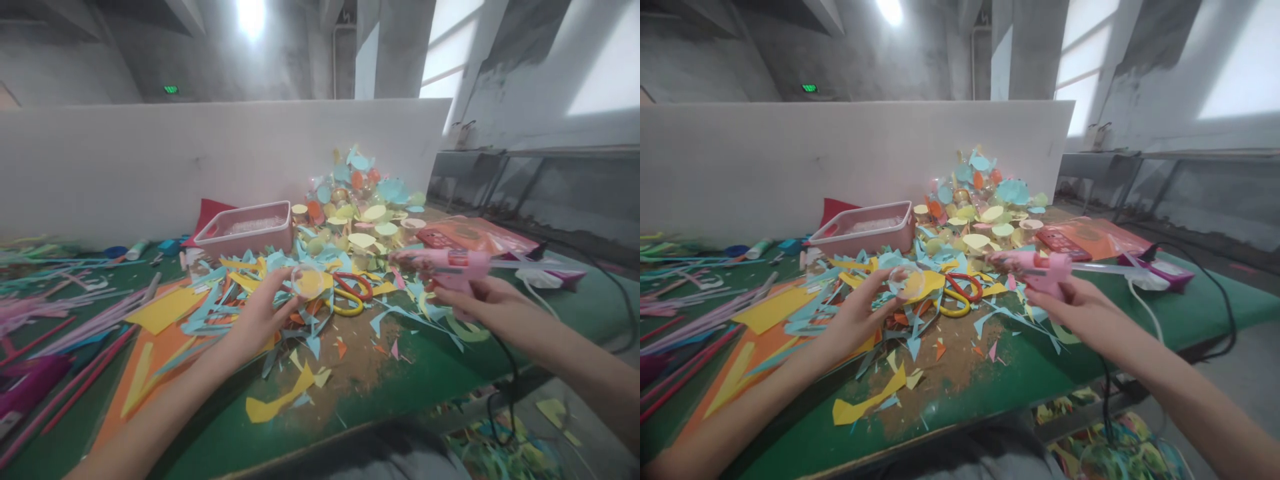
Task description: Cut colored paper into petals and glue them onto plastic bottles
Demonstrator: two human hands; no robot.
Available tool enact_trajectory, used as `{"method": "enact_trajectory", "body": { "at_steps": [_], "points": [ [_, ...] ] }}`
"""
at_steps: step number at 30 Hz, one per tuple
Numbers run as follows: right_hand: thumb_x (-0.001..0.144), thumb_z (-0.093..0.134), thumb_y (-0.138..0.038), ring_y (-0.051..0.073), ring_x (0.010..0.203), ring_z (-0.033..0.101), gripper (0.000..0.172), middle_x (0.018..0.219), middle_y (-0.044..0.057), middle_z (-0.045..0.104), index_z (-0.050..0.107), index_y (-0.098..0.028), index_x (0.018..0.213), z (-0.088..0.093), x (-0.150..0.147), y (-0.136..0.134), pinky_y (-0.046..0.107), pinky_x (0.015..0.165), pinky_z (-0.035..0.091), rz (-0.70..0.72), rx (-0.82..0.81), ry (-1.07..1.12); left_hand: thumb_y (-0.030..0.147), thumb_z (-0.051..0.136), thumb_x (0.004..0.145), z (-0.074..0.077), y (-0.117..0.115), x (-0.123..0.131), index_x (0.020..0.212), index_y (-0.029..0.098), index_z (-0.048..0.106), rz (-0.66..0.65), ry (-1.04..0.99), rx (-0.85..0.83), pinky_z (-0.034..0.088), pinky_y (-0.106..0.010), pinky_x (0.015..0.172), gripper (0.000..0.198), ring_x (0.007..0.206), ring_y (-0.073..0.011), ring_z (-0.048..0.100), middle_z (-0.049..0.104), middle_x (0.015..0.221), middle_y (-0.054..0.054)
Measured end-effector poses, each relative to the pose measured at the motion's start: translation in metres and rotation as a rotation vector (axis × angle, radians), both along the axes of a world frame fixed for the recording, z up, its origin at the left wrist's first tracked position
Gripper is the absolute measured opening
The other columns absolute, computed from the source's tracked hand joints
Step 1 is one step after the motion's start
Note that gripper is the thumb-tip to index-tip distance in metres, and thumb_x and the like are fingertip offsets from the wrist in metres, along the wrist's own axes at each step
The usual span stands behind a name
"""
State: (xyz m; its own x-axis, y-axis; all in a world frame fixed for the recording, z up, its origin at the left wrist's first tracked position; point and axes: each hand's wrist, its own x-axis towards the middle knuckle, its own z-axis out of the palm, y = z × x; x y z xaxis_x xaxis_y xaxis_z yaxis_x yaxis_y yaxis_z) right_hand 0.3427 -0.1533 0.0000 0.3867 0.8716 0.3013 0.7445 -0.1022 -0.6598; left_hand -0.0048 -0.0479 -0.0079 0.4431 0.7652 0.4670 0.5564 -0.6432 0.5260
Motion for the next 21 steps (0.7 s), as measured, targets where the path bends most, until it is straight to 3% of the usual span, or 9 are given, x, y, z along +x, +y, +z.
{"method": "enact_trajectory", "body": {
  "at_steps": [2,4,8,13,21],
  "points": [
    [0.071,0.064,-0.068,0.024,0.067,0.065,0.047,0.074,0.009,0.070,0.073,-0.022,0.077,0.003,-0.022,-0.003,0.034,0.060,0.052,0.207,-0.077,0.222,0.042,0.058,0.092,-0.004,0.000,-0.001,0.128,0.023,0.055,-0.022,-0.041,-0.035,0.049,-0.042,0.102,0.041,0.120,-0.0250,0.062,0.065,0.131,-0.009],
    [0.074,0.063,-0.068,0.027,0.082,0.068,0.051,0.089,0.009,0.074,0.075,-0.022,0.092,0.005,-0.040,-0.006,0.037,0.072,0.054,0.288,-0.101,0.296,0.042,0.060,0.091,-0.007,0.000,-0.002,0.129,0.022,0.055,-0.058,-0.077,-0.068,0.048,-0.042,0.103,0.043,0.120,-0.0254,0.062,0.065,0.131,-0.010],
    [0.080,0.056,-0.074,0.030,0.091,0.067,0.057,0.095,0.009,0.074,0.074,-0.021,0.092,0.004,-0.061,-0.011,0.038,0.081,0.052,0.261,-0.186,0.186,0.044,0.063,0.090,-0.009,-0.004,0.000,0.126,0.024,0.058,-0.141,-0.135,-0.118,0.052,-0.037,0.098,0.042,0.122,-0.0253,0.062,0.067,0.129,-0.009],
    [0.080,0.049,-0.079,0.032,0.094,0.066,0.066,0.097,0.009,0.074,0.074,-0.020,0.096,-0.001,-0.066,-0.013,0.040,0.083,0.051,0.259,-0.202,0.146,0.042,0.066,0.089,-0.008,-0.006,0.001,0.125,0.024,0.061,-0.158,-0.144,-0.077,0.053,-0.036,0.096,0.041,0.118,-0.0244,0.064,0.070,0.126,-0.008],
    [0.082,0.054,-0.074,0.030,0.092,0.067,0.057,0.095,0.008,0.074,0.072,-0.021,0.093,0.003,-0.068,-0.010,0.037,0.080,0.052,0.301,-0.176,0.193,0.040,0.065,0.090,-0.011,-0.005,0.001,0.126,0.022,0.060,-0.164,-0.104,0.005,0.053,-0.034,0.095,0.040,0.113,-0.0228,0.067,0.071,0.123,-0.008]
  ]
}}
